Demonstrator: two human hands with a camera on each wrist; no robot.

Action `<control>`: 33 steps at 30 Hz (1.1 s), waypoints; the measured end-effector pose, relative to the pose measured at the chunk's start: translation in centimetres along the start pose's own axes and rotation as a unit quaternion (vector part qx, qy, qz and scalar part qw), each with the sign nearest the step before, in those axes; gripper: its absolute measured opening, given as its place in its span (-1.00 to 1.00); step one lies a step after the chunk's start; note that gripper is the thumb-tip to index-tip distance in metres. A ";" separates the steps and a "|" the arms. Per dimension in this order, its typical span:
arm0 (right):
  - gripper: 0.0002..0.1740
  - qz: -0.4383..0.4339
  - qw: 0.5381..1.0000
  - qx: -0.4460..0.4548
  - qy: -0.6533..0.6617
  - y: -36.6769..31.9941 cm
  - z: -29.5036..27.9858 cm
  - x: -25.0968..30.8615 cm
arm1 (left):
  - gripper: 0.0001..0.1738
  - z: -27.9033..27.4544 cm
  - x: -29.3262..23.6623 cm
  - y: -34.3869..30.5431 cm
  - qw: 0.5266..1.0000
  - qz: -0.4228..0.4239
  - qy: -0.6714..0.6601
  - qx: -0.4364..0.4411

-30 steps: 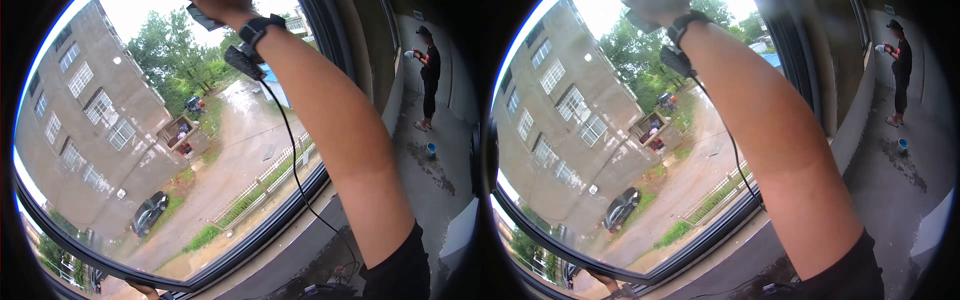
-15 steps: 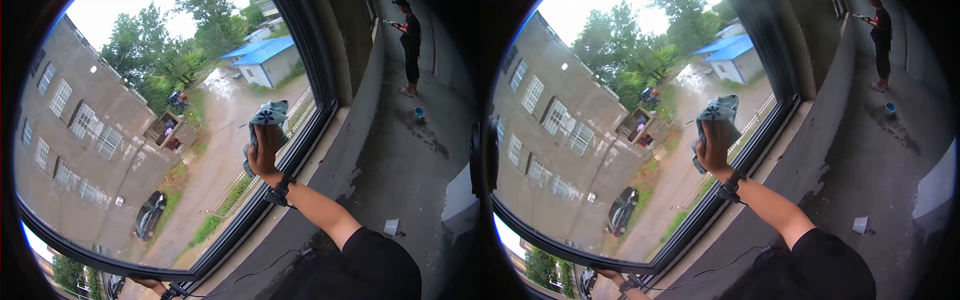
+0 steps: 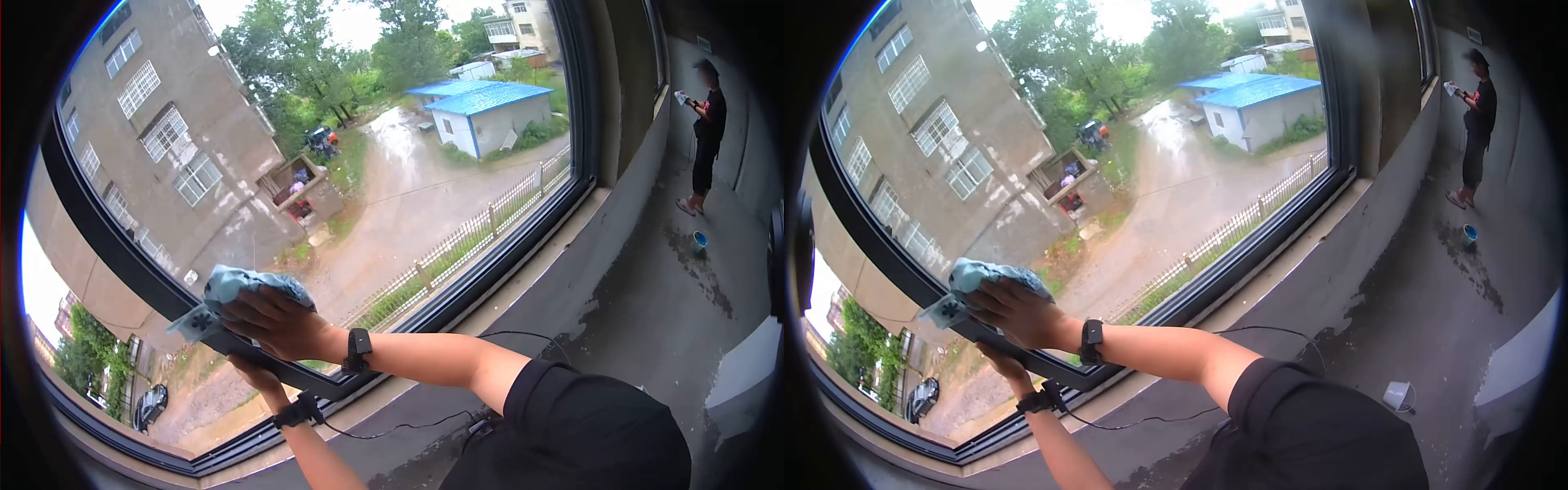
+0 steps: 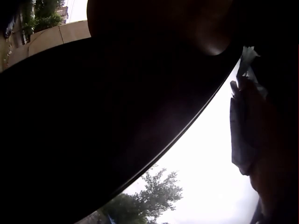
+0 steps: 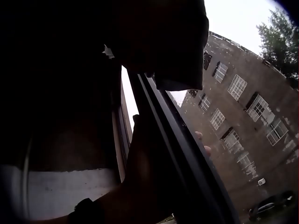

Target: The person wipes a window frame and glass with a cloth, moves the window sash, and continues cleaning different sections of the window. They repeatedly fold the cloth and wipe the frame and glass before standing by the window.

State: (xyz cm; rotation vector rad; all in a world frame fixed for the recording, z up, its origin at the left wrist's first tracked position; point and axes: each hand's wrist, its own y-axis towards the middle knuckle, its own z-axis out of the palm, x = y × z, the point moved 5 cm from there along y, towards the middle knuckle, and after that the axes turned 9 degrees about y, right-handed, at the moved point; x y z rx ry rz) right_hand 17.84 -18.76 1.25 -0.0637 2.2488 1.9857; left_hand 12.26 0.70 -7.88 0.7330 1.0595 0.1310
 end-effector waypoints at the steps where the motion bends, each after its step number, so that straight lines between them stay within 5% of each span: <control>1: -0.44 -0.012 1.000 0.023 -0.017 -1.7 -0.1 1.1 | -0.25 -0.8 0.7 0.2 1.000 -0.006 0.003 0.003; 3: -0.45 -0.029 0.995 0.093 -0.031 -4.6 -1.9 0.8 | -0.27 -0.8 1.9 0.6 0.996 -0.035 -0.075 0.035; 7: -0.44 -0.046 0.985 0.161 -0.044 -9.6 -5.9 -5.2 | -0.25 0.6 -1.2 -0.4 0.999 -0.041 -0.003 0.014; 10: -0.37 -0.070 0.979 0.120 -0.146 -9.5 -13.3 -12.8 | -0.23 0.4 -1.0 -0.8 0.996 -0.090 0.005 0.005; 13: -0.46 0.016 0.987 0.065 -0.146 -9.6 -20.9 -20.5 | -0.24 0.1 -1.8 -0.8 0.996 -0.067 0.028 -0.060; 14: -0.53 0.030 0.983 0.073 -0.163 -9.3 -23.7 -22.4 | -0.25 -1.8 -0.3 -0.1 0.995 -0.100 0.021 0.015; 18: -0.48 0.061 0.975 -0.084 -0.196 -12.1 -33.5 -32.7 | -0.26 -1.1 -2.0 -0.3 0.994 -0.049 0.055 -0.077; 22: -0.45 0.240 0.908 -0.219 -0.266 -19.7 -42.0 -41.6 | -0.32 -2.6 -0.8 0.5 0.997 -0.052 0.053 -0.016; 24: -0.44 0.442 0.808 -0.295 -0.255 -26.6 -43.9 -45.6 | -0.34 -2.4 -1.0 0.5 0.997 -0.050 0.049 -0.017; 26: -0.45 0.496 0.742 -0.356 -0.277 -29.7 -41.9 -45.4 | -0.33 -2.6 -0.8 0.7 0.997 -0.051 0.061 -0.010; 30: -0.47 0.386 0.845 -0.284 -0.237 -21.8 -29.9 -30.7 | -0.31 -2.6 -0.6 0.9 0.996 -0.006 0.086 -0.006; 33: -0.40 0.374 0.904 -0.159 -0.131 -20.3 -19.6 -19.1 | -0.29 -2.7 0.3 0.6 0.997 -0.053 0.060 0.006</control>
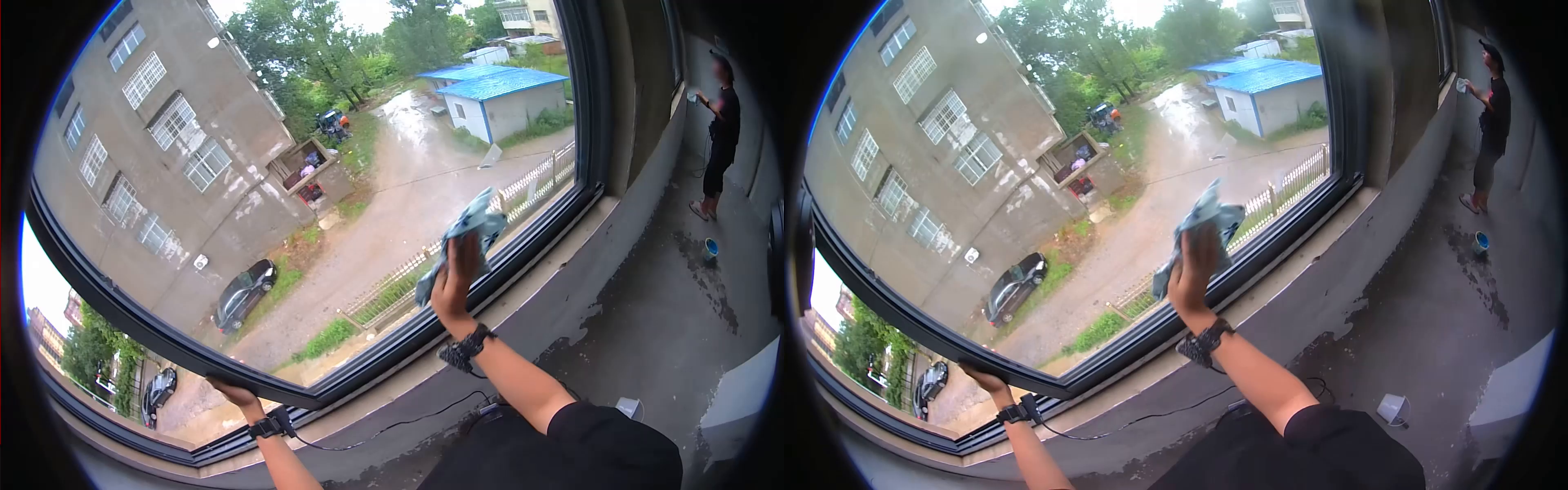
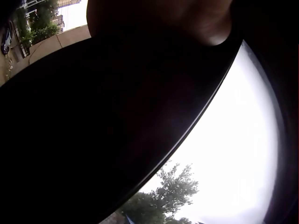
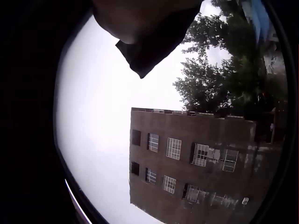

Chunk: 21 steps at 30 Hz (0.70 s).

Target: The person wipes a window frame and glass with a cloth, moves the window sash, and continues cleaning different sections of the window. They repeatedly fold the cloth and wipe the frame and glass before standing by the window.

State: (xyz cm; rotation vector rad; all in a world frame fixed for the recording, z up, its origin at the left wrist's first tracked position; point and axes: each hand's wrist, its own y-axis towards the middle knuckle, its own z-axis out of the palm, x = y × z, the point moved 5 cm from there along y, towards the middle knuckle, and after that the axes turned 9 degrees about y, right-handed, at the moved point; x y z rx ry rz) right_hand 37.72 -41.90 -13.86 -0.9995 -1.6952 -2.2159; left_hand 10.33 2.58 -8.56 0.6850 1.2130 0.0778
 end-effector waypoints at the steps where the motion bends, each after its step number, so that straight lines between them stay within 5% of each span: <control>1: -0.40 -0.028 0.999 0.034 0.024 -3.7 1.9 2.0 | -0.29 0.3 0.0 -0.3 1.000 -0.005 -0.002 -0.009; 7: -0.52 -0.118 0.937 0.295 0.143 -15.1 9.2 14.8 | -0.30 2.8 -1.6 -1.7 0.999 0.004 -0.046 -0.007; 8: -0.48 -0.184 0.920 0.335 0.085 -17.1 10.3 15.8 | -0.31 3.1 -2.1 -2.2 1.000 0.014 -0.023 -0.010; 13: -0.31 -0.227 0.868 0.426 0.118 -21.4 10.3 15.2 | -0.34 4.1 -2.4 -2.7 0.999 0.015 -0.051 -0.005; 14: -0.32 -0.266 0.873 0.401 0.080 -20.2 9.2 14.3 | -0.33 3.8 -1.9 -2.5 0.998 0.021 -0.056 0.013; 19: -0.46 -0.193 0.948 0.252 -0.015 -12.5 5.8 8.0 | -0.34 2.3 -0.7 -1.9 0.998 -0.005 -0.064 0.019; 21: -0.48 -0.241 0.945 0.221 -0.009 -9.5 4.8 8.2 | -0.34 1.8 -0.7 -2.2 0.997 -0.031 -0.045 -0.052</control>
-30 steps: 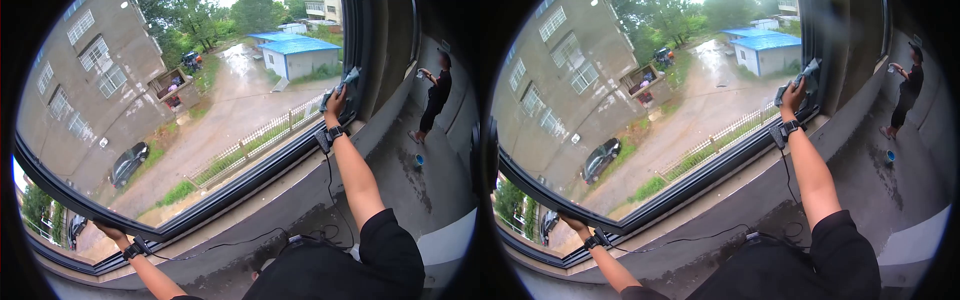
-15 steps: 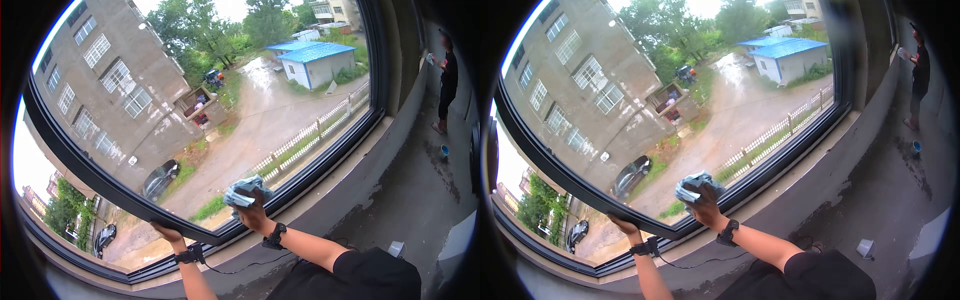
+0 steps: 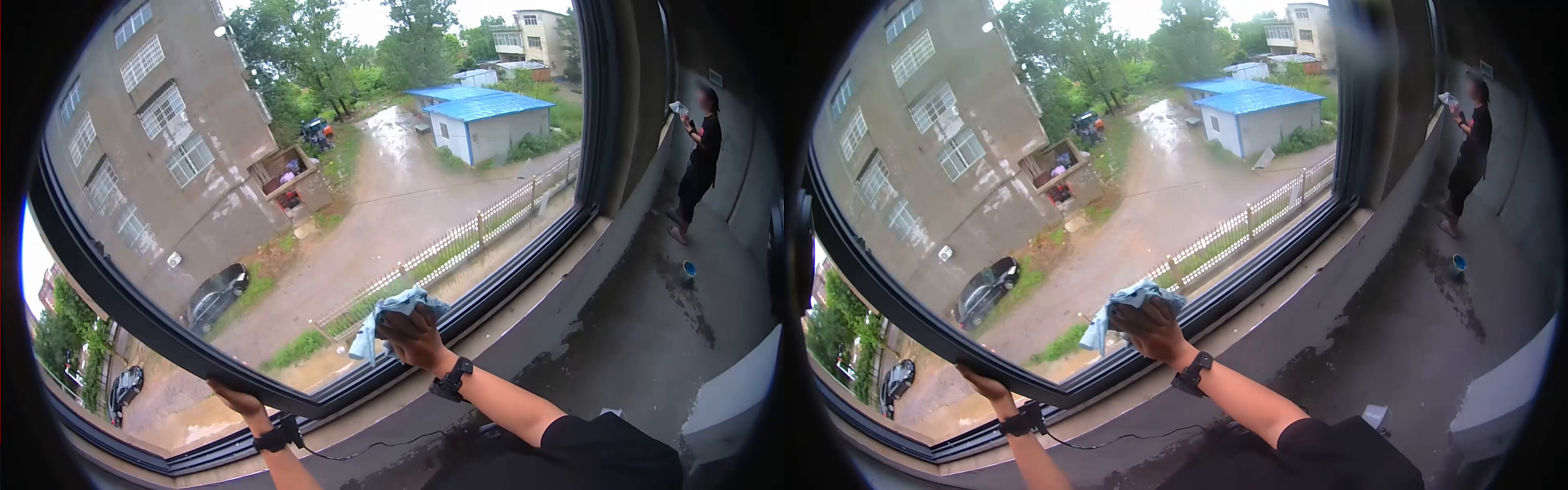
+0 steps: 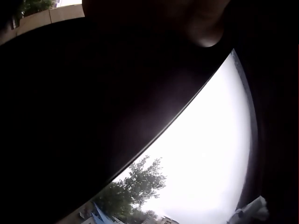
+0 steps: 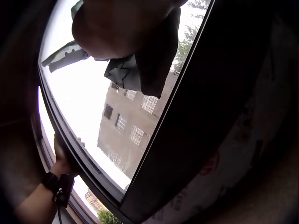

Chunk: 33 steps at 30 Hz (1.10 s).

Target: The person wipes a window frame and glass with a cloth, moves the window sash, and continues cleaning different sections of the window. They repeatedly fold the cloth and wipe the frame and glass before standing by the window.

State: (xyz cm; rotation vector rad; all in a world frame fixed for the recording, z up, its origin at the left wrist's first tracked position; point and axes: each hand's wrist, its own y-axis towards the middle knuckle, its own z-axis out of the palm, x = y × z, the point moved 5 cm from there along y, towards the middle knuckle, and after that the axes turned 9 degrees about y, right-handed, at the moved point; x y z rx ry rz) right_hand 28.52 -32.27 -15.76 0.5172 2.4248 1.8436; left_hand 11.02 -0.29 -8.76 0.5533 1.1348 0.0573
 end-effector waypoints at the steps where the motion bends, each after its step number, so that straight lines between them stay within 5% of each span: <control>1: -0.49 -0.037 0.999 0.029 -0.002 0.6 -0.8 -1.0 | -0.32 -0.7 0.5 0.5 1.000 -0.007 0.001 0.003; 4: -0.52 0.008 0.999 -0.013 -0.034 1.3 -4.4 -7.7 | -0.32 -1.4 -0.1 1.2 1.000 0.003 0.000 -0.027; 5: -0.51 0.053 0.995 -0.066 -0.043 1.8 -6.5 -10.7 | -0.29 -4.0 1.9 3.3 0.999 -0.002 -0.001 0.043; 7: -0.41 0.125 0.980 -0.138 -0.068 2.3 -10.7 -16.7 | -0.39 -2.5 -0.3 1.9 0.996 0.016 0.023 -0.081; 11: -0.39 0.210 0.944 -0.239 -0.085 0.8 -17.4 -27.6 | -0.37 -5.5 0.7 4.6 0.989 0.086 0.119 -0.025; 13: -0.43 0.268 0.905 -0.318 -0.092 -0.1 -20.2 -31.8 | -0.45 -4.9 -0.1 3.7 0.991 0.076 0.089 -0.070; 18: -0.50 0.493 0.740 -0.454 -0.058 -3.6 -21.4 -39.8 | -0.41 -4.4 -0.2 3.8 0.979 0.131 0.153 -0.021; 20: -0.50 0.492 0.725 -0.477 -0.069 -0.2 -21.5 -37.8 | -0.39 -3.3 -0.5 2.7 0.993 0.067 0.086 -0.041; 22: -0.50 0.404 0.792 -0.441 -0.124 6.0 -21.1 -32.8 | -0.38 -3.7 0.5 3.1 0.999 0.024 0.047 0.009; 25: -0.50 0.281 0.845 -0.445 -0.097 13.8 -19.4 -25.0 | -0.34 -1.9 1.0 1.9 0.998 0.017 -0.003 0.063; 33: -0.45 0.000 0.953 -0.287 -0.099 26.3 -9.2 -0.2 | -0.31 2.0 0.6 -0.8 0.995 0.050 -0.003 0.091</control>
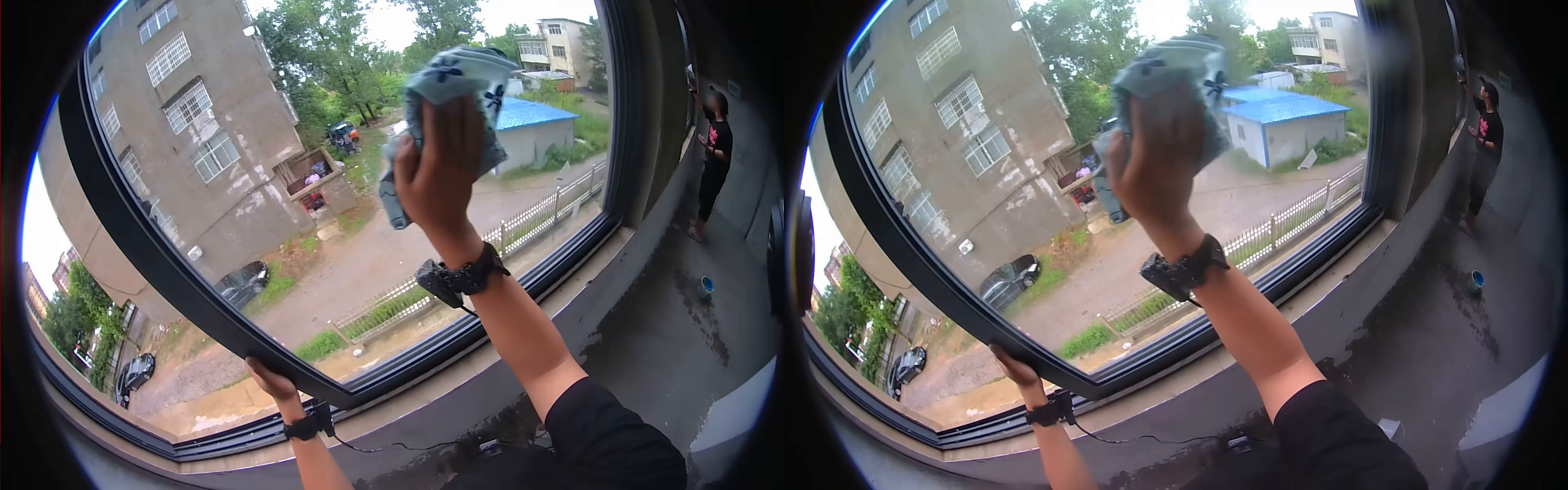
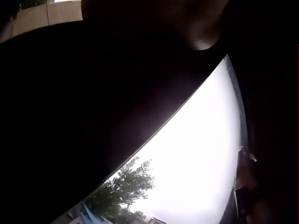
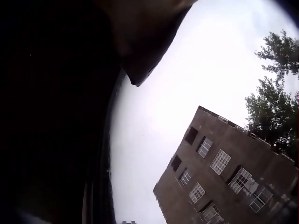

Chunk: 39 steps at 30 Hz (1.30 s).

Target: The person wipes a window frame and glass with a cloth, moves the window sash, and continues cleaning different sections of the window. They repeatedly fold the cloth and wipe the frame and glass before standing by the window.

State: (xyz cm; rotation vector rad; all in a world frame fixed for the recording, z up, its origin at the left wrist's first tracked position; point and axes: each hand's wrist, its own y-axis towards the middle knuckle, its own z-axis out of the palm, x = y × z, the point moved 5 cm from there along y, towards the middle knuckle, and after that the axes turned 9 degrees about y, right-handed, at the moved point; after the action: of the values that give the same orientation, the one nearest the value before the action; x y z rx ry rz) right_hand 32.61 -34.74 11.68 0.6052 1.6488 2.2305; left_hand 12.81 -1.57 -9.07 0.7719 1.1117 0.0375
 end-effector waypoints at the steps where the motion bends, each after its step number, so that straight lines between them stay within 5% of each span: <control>1: -0.45 -0.039 0.999 0.024 0.026 0.2 0.9 2.7 | -0.30 0.4 -0.1 0.1 1.000 0.009 0.005 0.012; 5: -0.46 -0.180 0.953 0.196 0.144 -3.0 4.3 12.7 | -0.37 0.9 -0.8 0.0 1.000 0.001 -0.001 -0.002; 7: -0.43 -0.320 0.911 0.179 0.191 -4.5 4.9 15.5 | -0.38 1.5 -2.1 -0.6 1.000 -0.016 -0.003 -0.005; 10: -0.35 -0.510 0.811 0.251 0.136 -4.8 5.7 15.6 | -0.40 1.2 -1.4 -0.2 1.000 -0.025 -0.006 -0.017; 13: -0.34 -0.589 0.752 0.238 0.177 -0.2 5.5 13.8 | -0.39 0.4 -0.4 -0.1 1.000 -0.023 0.000 -0.002; 18: -0.49 -0.453 0.868 0.040 0.202 15.6 4.7 7.2 | -0.32 -1.2 0.6 0.1 0.999 -0.022 0.000 -0.033; 22: -0.49 -0.387 0.907 0.013 0.167 26.5 2.5 -1.0 | -0.38 -1.5 0.0 -0.9 0.989 -0.051 -0.019 -0.134; 23: -0.50 -0.348 0.934 0.045 0.062 29.3 3.2 -3.3 | -0.38 -3.0 0.8 -0.9 0.990 -0.053 -0.041 -0.121; 24: -0.59 -0.404 0.908 -0.100 0.045 30.8 1.4 -5.4 | -0.39 -4.2 1.5 0.4 0.991 -0.049 -0.068 -0.102; 25: -0.53 -0.239 0.964 0.063 0.103 33.6 -0.6 -8.4 | -0.40 -4.2 2.3 1.4 0.990 -0.046 -0.103 -0.086; 26: -0.68 -0.360 0.913 -0.175 0.079 35.2 0.2 -12.3 | -0.42 -4.6 2.7 1.5 0.987 -0.065 -0.108 -0.099; 27: -0.82 -0.175 0.984 -0.015 0.020 36.5 -1.2 -15.3 | -0.43 -5.3 2.8 1.2 0.984 -0.087 -0.108 -0.112; 28: -0.87 0.039 0.986 0.083 0.142 36.9 -1.9 -19.2 | -0.44 -5.1 2.9 0.9 0.984 -0.071 -0.085 -0.142; 29: -0.36 0.018 0.998 -0.019 -0.052 39.7 0.3 -28.0 | -0.45 -4.9 2.6 0.7 0.981 -0.055 -0.059 -0.174; 30: -0.30 0.070 0.996 -0.024 -0.054 37.9 -1.1 -29.8 | -0.45 -4.6 2.4 0.5 0.988 -0.055 -0.053 -0.137; 31: -0.23 0.123 0.990 -0.028 -0.056 35.9 -2.5 -31.3 | -0.42 -3.1 0.6 -0.1 0.980 -0.040 -0.022 -0.193; 34: -0.23 0.192 0.979 -0.044 -0.045 32.1 -4.3 -31.3 | -0.37 -2.9 1.6 -0.1 0.989 -0.054 -0.035 -0.129; 38: -0.31 0.224 0.972 0.003 -0.068 34.7 0.8 -22.6 | -0.36 -2.9 3.0 -0.3 0.997 -0.027 -0.036 -0.069; 39: -0.49 0.123 0.986 -0.019 -0.109 35.0 3.2 -18.3 | -0.35 -1.9 2.1 -0.6 0.999 -0.014 -0.022 -0.041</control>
State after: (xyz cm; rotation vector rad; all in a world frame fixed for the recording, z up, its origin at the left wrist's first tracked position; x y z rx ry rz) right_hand 50.30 -51.16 43.06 1.0533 1.4888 2.2572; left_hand 12.00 -0.19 -11.50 0.6815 1.0727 0.0423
